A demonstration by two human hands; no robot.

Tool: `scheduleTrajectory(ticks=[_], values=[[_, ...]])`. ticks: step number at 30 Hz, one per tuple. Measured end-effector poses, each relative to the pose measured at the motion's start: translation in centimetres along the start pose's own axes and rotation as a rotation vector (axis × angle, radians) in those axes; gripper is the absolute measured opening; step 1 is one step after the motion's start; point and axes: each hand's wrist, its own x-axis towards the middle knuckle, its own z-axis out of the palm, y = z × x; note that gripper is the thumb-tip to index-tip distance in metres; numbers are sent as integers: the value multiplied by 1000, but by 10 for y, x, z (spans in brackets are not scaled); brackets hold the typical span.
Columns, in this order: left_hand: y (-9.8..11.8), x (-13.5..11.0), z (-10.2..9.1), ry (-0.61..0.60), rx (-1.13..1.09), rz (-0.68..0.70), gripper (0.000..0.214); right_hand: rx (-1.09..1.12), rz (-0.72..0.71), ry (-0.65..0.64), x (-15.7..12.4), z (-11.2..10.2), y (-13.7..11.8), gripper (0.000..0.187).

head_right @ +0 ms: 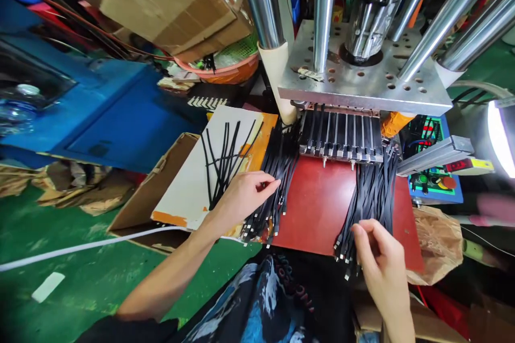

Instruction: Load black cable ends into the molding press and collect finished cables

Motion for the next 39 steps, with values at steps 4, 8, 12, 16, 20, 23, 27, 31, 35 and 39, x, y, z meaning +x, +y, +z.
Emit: scheduleTrajectory(ticks=[4,8,12,16,20,23,27,31,35,39], values=[[13,-14,-2,-14,-241,-4,32,152,-166,-168,-8,26,-34,19],[27,-30,8,-278,-807,-154,39,175,-249,-289,-3,56,-53,26],[39,-46,20,-372,-1033,-184,42,183,-216,-520,0,58,-53,30],[45,-60,32,-374,-875,-10,36,347,0,-572,7,47,-45,24],[44,-66,44,-442,-717,54,33,588,140,-262,16,57,-39,32],[46,-55,39,-512,-613,82,24,588,159,-166,17,67,-35,31],[59,-21,23,-323,-650,102,26,476,86,-114,10,70,-30,30],[72,9,17,-221,-712,214,21,359,-20,-83,5,71,-28,27],[75,16,18,-229,-734,271,16,318,-105,25,2,74,-22,20],[74,13,16,-230,-751,295,12,300,-170,88,3,75,-18,14]])
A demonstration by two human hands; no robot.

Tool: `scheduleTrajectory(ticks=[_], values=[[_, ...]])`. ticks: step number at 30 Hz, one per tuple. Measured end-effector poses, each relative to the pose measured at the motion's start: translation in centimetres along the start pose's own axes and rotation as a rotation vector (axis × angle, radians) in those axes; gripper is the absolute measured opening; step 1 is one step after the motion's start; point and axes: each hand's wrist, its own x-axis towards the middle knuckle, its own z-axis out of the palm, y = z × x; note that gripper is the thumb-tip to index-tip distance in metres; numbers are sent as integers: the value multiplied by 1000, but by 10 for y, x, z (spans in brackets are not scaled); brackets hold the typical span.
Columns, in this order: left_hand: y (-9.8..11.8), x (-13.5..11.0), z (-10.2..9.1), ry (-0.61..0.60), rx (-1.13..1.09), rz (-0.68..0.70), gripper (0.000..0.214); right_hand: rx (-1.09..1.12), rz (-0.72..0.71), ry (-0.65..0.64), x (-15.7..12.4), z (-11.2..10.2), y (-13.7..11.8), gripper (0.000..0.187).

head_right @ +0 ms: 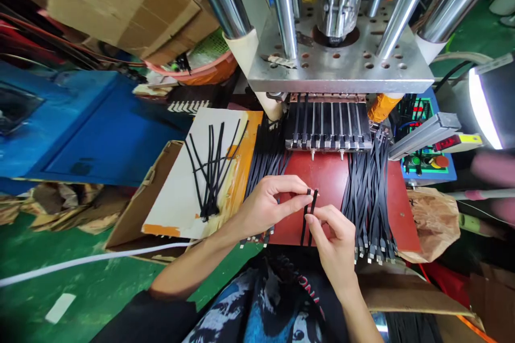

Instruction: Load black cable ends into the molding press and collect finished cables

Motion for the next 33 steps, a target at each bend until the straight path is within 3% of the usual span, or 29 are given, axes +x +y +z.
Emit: scheduleTrajectory(ticks=[3,6,10,13,15,19,21,23,25,29,33], values=[[0,-1,0,7,31,15,11,-8,-13,-38,5,1,-1,14],[-1,3,-2,50,105,131,11,-14,23,-118,7,3,-1,24],[-10,25,-16,267,257,297,12,-7,163,-477,3,0,1,30],[-31,60,-32,383,453,351,10,-8,294,-675,21,-16,-7,36],[-49,89,-41,399,571,328,9,-97,271,-678,54,-31,-18,39],[-81,139,-55,398,664,205,9,-238,55,-494,150,-45,-34,45],[-89,149,-59,431,660,164,15,-241,-1,-428,195,-41,-32,45],[-90,143,-62,453,654,208,32,-219,-10,-412,230,-33,-25,45],[-88,126,-66,358,674,365,42,-207,-17,-419,254,-25,-15,46],[-84,95,-74,-51,864,716,37,-266,-32,-396,277,-14,-2,40],[-81,91,-76,-145,1049,729,36,-368,-48,-278,279,-11,6,27]])
